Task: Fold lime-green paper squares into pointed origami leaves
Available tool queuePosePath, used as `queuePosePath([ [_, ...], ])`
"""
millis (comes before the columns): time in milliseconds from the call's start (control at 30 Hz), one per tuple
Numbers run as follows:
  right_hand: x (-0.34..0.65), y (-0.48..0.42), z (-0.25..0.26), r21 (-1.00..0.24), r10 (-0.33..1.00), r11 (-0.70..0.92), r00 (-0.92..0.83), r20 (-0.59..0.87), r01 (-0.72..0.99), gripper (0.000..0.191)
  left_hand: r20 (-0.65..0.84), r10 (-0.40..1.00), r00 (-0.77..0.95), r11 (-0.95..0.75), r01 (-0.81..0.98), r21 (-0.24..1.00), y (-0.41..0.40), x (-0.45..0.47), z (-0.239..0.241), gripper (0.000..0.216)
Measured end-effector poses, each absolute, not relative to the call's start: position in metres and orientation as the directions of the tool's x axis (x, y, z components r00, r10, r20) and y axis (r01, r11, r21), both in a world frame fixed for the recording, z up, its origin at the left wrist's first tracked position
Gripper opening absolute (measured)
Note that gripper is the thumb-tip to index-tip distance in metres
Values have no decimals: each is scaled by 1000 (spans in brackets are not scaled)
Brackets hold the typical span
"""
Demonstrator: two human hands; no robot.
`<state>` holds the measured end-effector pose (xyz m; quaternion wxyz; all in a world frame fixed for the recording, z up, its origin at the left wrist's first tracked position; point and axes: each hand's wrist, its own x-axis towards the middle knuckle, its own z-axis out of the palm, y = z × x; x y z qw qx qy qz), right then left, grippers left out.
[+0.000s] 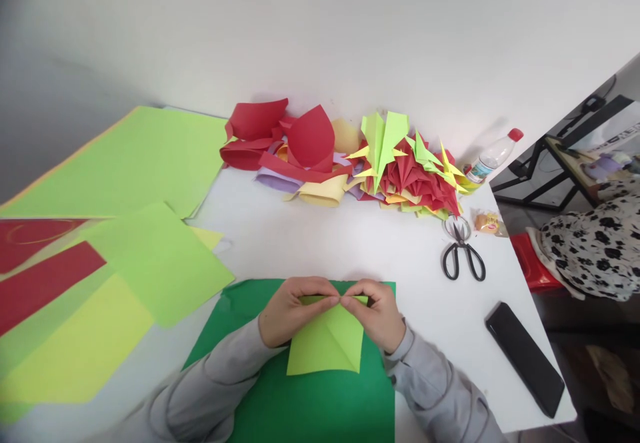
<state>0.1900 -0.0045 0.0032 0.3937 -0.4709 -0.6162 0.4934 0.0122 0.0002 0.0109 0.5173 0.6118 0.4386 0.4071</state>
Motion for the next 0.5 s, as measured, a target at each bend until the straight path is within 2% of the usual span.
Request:
queuePosePath([
  [233,190,-4,3,-980,966,27,-256,-26,199,24,26,959,283,-67,139,988,1,10,11,22],
  [500,188,-5,4,-992,977,-20,-208,-46,126,21,-10,956,293,-21,102,995,3,8,14,18],
])
